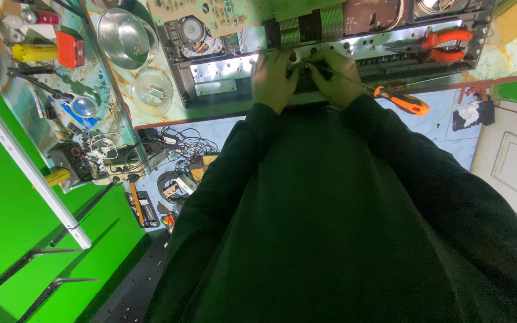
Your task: The person uses a screwdriver to remove and insert screws into a circuit board placed on a workbench. They repeatedly pick up small screws from a metal bowl, tighten them into the board, and place the screwdriver down between actions.
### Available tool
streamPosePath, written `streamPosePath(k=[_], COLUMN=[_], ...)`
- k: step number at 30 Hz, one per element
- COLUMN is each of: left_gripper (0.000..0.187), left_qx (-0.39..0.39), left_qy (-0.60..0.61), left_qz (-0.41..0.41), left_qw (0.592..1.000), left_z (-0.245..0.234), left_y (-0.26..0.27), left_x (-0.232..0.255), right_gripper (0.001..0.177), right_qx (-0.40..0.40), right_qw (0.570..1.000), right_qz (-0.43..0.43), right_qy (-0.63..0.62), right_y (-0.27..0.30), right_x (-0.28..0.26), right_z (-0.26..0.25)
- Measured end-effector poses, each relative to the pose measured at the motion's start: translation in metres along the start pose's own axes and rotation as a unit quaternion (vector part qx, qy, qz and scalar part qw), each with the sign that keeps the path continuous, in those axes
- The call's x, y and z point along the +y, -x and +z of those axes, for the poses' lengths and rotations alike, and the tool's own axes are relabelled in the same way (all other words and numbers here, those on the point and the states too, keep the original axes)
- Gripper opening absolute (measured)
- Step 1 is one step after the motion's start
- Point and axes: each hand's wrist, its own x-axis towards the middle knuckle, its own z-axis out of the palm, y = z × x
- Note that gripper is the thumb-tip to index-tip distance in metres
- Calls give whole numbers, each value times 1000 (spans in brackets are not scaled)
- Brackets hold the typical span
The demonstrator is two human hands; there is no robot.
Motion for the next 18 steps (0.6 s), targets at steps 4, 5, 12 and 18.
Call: streamPosePath(k=[4,5,12,18], left_gripper=[34,32,32,31], left_qx=[47,41,-24,-73], left_qy=[-24,-23,-12,34], left_qz=[37,38,-3,9], left_qw=[998,998,1000,997], left_z=[5,5,-7,-21], left_y=[1,0,-8,-11], left_x=[-3,-4,7,3], right_gripper=[17,16,25,43], right_qx=[-5,-1,-30,-198], right_qw=[999,1000,999,972], right_qz=[24,20,-14,113], right_qy=[-32,-21,37,-64], right_y=[-1,-1,19,26], right_x=[-5,-5,60,119], right_z=[1,1,28,54])
